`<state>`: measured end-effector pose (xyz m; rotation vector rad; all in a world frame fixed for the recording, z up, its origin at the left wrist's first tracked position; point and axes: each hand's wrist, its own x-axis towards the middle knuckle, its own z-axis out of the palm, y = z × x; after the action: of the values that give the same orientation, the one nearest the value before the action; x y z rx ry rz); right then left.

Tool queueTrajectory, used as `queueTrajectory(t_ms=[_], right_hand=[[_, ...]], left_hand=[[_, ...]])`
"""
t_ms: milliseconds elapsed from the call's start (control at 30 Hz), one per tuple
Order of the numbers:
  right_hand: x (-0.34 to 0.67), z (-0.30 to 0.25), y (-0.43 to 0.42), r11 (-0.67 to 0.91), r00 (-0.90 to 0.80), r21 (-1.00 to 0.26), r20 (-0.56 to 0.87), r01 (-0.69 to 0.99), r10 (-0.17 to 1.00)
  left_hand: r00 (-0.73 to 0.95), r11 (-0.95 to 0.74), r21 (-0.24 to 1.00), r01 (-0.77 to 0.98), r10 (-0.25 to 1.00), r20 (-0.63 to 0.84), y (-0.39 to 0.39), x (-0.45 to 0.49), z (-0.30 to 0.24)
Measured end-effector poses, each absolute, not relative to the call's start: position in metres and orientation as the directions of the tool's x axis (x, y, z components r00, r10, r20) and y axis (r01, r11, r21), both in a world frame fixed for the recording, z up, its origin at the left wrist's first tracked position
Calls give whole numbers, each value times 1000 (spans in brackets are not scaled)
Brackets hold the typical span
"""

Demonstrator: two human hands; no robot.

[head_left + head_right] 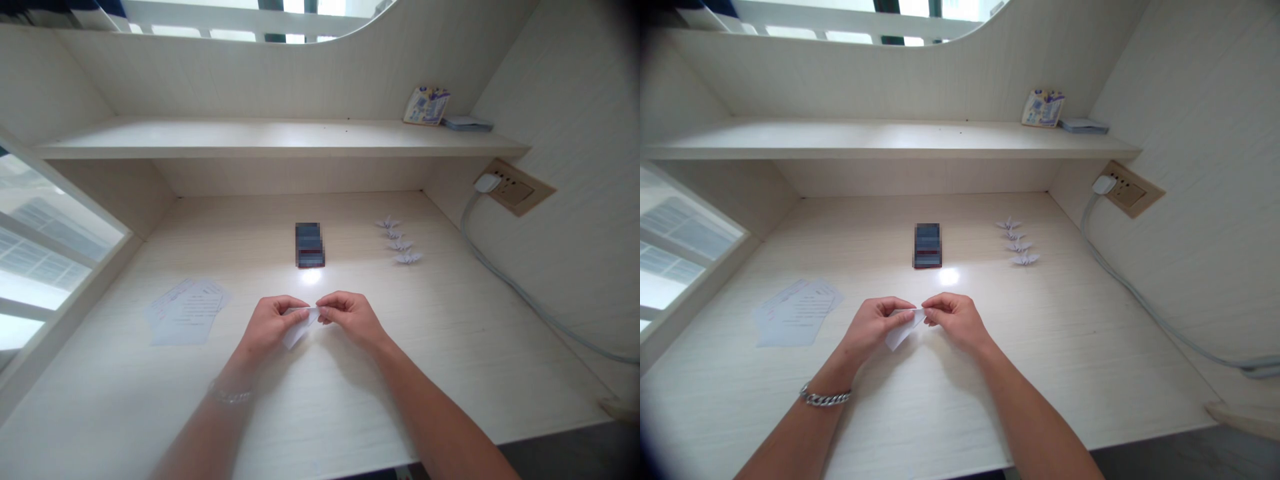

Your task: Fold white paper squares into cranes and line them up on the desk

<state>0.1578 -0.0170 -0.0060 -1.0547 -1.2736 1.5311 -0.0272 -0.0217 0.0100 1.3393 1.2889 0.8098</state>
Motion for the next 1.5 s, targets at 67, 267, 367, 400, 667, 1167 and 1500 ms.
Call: queueTrajectory(t_ms=[67,267,367,400,667,1167,1500], right_hand=[[160,-4,-16,-131,-310,-983,-85,-129,947],[164,2,-15,-140,-264,-977,-95,-158,960],[161,0,-16,-116,-275,-990,-91,-75,957],[159,-1,-16,-110,-282,-993,-92,-46,955],[155,-3,-18,-130,-287,-992,-125,1,950],[154,-5,-17,-153,-281,-988,-157,36,947],[151,-2,-18,-170,-306,-981,-189,89,933]], left_hand=[[170,156,959,238,965,-200,-22,-28,10],[157,150,954,260,968,-195,-23,-27,11],[176,142,954,264,965,-192,-23,-26,11],[184,139,954,265,964,-192,-22,-26,11],[214,138,949,283,955,-203,-22,-26,10],[224,162,961,224,951,-213,-23,-25,11],[258,146,952,268,942,-217,-23,-25,14]])
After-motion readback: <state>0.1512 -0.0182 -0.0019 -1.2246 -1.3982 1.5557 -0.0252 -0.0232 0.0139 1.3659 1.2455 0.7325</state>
